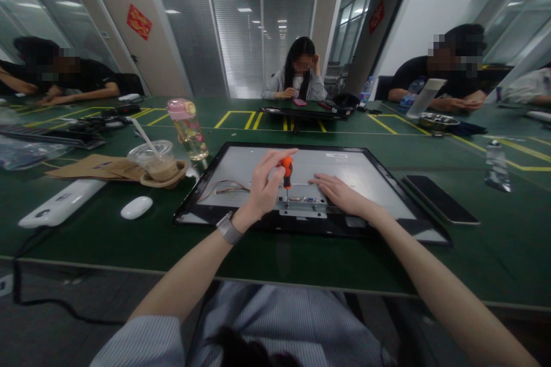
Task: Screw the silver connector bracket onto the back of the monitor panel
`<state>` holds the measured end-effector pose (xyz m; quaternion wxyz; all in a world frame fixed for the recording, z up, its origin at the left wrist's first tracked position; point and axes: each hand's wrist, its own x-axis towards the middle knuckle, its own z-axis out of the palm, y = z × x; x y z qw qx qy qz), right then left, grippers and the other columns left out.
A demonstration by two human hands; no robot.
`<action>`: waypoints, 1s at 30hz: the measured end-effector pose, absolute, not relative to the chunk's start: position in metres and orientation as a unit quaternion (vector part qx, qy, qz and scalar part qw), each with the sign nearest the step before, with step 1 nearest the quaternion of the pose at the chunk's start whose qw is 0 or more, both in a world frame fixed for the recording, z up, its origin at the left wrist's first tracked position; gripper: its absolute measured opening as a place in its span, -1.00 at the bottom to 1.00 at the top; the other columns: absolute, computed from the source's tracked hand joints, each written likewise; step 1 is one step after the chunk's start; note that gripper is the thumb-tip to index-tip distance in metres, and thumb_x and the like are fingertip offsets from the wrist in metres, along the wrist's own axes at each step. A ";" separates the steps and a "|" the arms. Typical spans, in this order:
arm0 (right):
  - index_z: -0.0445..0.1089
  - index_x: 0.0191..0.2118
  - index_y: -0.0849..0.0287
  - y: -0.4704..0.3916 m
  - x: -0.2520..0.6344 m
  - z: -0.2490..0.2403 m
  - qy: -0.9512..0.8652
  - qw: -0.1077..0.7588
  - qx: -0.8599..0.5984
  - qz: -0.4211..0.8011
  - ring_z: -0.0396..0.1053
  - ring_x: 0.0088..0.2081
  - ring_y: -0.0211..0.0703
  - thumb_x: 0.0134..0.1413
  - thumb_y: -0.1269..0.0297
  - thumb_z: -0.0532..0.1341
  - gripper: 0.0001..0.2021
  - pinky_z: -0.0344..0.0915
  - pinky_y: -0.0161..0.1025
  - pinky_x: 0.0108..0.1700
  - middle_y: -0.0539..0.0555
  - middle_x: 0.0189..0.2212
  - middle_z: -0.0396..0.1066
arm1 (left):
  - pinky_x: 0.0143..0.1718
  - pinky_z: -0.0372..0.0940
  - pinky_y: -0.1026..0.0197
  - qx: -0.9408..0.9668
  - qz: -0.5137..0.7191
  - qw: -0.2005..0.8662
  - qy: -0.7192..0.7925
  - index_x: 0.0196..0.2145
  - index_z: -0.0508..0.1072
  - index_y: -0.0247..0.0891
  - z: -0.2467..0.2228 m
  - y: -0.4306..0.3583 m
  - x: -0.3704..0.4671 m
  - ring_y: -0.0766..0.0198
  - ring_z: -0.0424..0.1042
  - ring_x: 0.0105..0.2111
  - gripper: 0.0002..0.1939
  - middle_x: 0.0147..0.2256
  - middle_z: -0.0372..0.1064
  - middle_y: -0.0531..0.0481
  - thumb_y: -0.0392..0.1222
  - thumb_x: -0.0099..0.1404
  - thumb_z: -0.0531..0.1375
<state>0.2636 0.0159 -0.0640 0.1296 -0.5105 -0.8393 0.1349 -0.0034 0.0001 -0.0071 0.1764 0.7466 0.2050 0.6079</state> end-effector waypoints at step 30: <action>0.30 0.36 0.13 0.016 0.263 -0.065 -0.840 0.128 -0.510 0.133 0.06 0.44 0.14 0.46 -0.03 -0.22 -0.37 -0.04 0.24 0.42 0.23 0.41 0.16 | -0.11 0.39 0.12 0.767 0.582 0.190 0.192 0.18 0.42 -0.20 -0.007 -0.002 -0.001 0.21 0.48 -0.19 -0.62 -0.16 0.52 -0.09 -0.29 0.45 0.07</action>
